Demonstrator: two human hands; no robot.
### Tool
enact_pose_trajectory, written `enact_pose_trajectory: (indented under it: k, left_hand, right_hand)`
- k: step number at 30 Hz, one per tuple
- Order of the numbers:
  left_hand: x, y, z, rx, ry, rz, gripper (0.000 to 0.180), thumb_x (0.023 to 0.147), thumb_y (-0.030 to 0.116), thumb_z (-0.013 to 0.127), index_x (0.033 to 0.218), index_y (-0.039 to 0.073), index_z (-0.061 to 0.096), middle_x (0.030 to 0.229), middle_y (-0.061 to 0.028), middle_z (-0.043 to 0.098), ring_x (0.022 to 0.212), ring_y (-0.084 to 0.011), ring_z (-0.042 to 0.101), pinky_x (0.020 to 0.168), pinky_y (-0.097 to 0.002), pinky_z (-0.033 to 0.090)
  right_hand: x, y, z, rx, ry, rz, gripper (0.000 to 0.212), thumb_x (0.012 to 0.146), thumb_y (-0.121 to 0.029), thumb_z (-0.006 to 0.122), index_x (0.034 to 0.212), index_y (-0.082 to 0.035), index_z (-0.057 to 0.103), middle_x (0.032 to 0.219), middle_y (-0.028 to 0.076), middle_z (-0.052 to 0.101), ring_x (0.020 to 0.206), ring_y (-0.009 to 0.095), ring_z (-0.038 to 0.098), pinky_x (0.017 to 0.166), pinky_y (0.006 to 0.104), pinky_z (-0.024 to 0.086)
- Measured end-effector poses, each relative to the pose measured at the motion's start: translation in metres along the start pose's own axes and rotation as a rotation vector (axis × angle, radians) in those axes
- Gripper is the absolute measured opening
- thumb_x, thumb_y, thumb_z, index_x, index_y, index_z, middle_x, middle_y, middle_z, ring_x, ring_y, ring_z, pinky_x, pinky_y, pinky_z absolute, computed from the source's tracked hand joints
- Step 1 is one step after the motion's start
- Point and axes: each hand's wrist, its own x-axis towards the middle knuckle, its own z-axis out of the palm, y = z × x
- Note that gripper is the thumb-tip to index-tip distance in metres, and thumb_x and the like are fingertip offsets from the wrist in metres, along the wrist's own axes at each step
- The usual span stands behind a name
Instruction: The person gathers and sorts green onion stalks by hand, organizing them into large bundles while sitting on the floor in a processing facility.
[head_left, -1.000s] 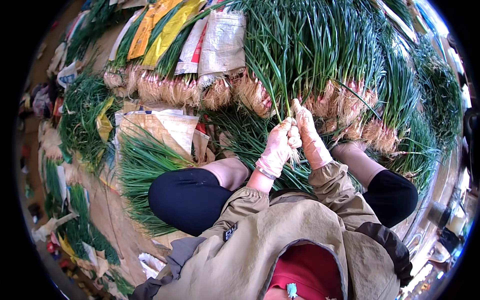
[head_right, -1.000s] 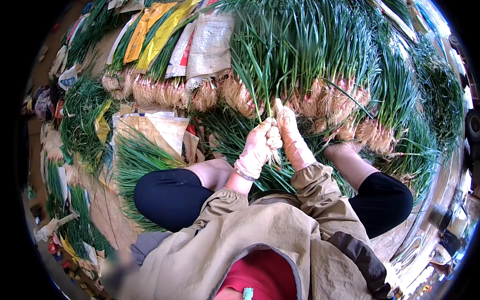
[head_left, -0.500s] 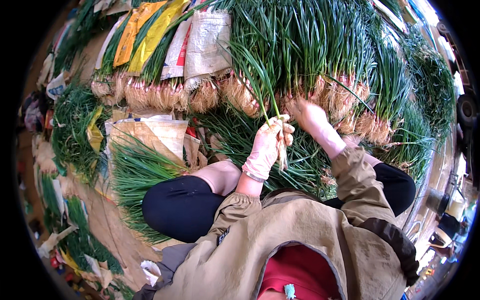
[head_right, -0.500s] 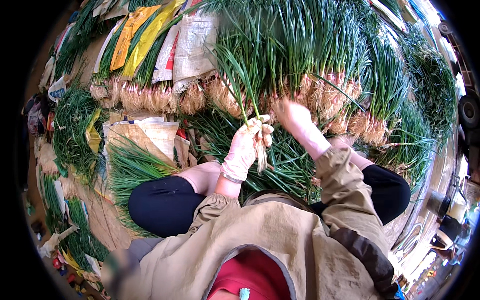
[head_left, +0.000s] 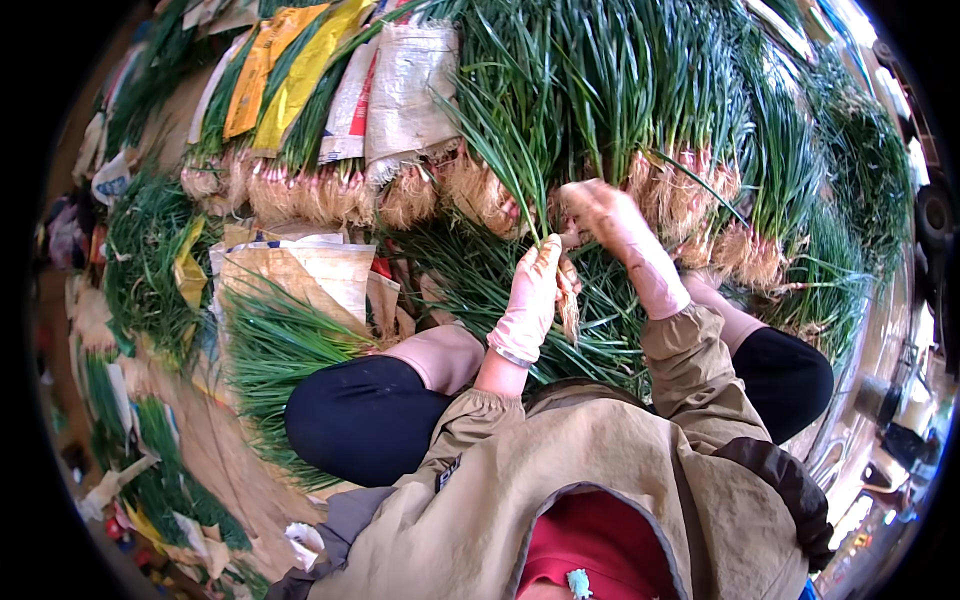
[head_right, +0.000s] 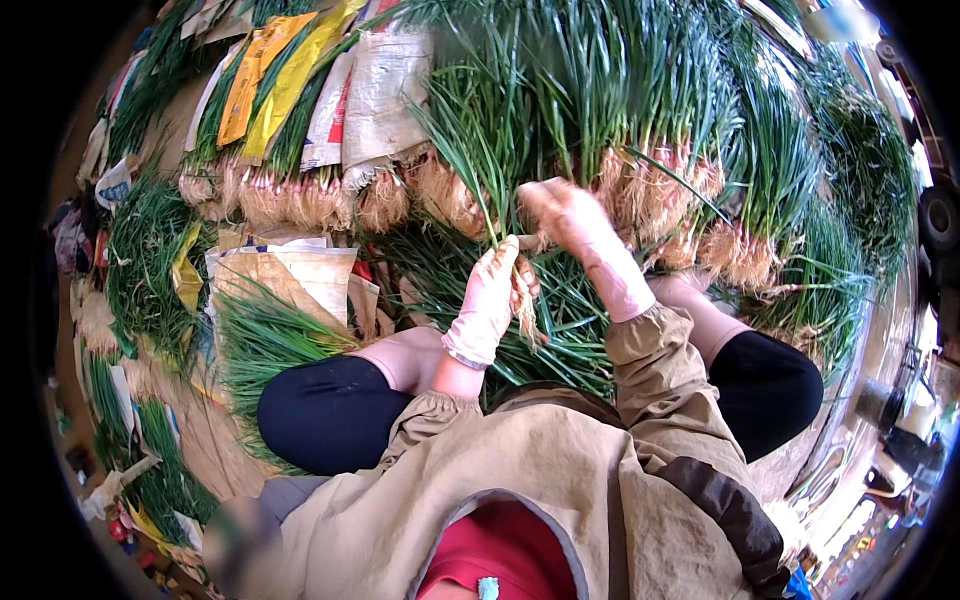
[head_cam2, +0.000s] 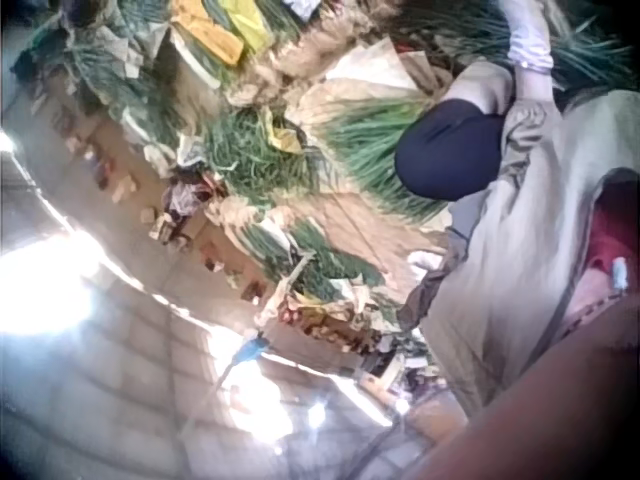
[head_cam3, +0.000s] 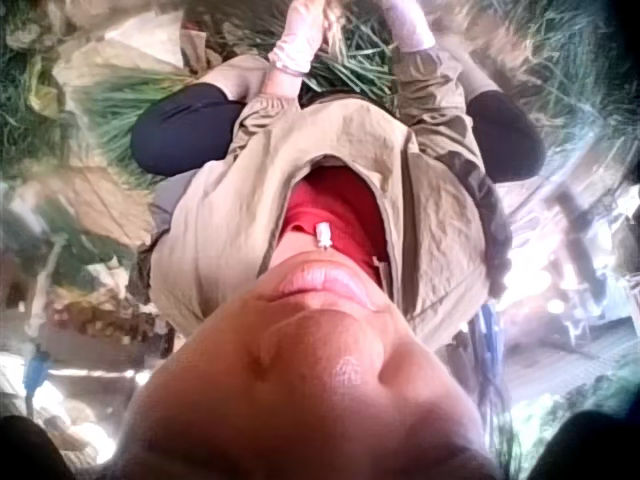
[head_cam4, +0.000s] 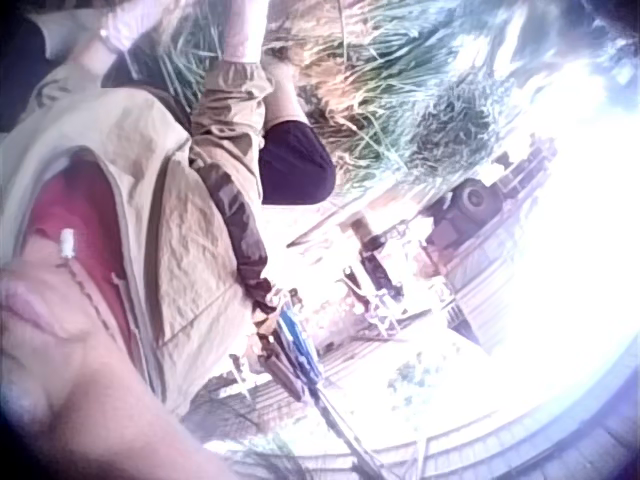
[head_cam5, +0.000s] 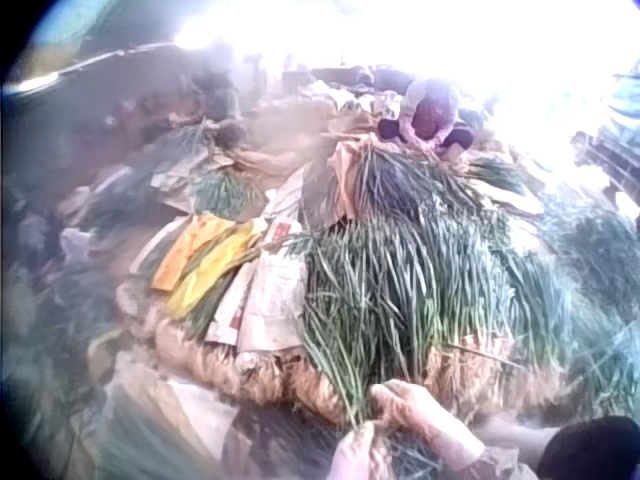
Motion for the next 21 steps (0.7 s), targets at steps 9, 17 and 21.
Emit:
enact_pose_trajectory:
  k: [9, 17, 21]
  left_hand:
    - [0.000, 0.006, -0.012, 0.088, 0.104, 0.044, 0.039, 0.094, 0.030, 0.045, 0.123, 0.004, 0.046, 0.084, -0.0123, 0.062, 0.051, -0.0133, 0.055, 0.042, -0.0227, 0.040]
    - [0.009, -0.007, 0.004, 0.060, 0.128, 0.144, 0.036, 0.091, 0.011, 0.047, 0.126, 0.004, 0.046, 0.089, -0.0121, 0.062, 0.044, -0.0082, 0.049, 0.036, -0.0189, 0.035]
    - [0.011, -0.008, -0.007, 0.105, 0.224, 0.186, 0.032, 0.091, 0.013, 0.047, 0.121, 0.005, 0.051, 0.100, -0.0096, 0.060, 0.067, -0.0102, 0.059, 0.050, -0.0167, 0.044]
  right_hand:
    - [0.007, 0.015, -0.111, 0.156, 0.314, 0.022, 0.024, 0.084, -0.025, 0.058, 0.100, -0.007, 0.063, 0.090, 0.008, 0.062, 0.072, 0.015, 0.057, 0.068, 0.0281, 0.048]
    - [-0.145, 0.147, -0.413, -0.980, 0.444, 0.575, 0.041, 0.084, -0.033, 0.053, 0.111, -0.003, 0.055, 0.097, 0.018, 0.062, 0.089, 0.029, 0.058, 0.081, 0.0378, 0.045]
    - [-0.062, 0.036, -0.232, -0.783, 0.270, 0.386, 0.036, 0.087, -0.035, 0.047, 0.099, -0.002, 0.056, 0.087, 0.014, 0.063, 0.078, 0.028, 0.059, 0.076, 0.0380, 0.046]
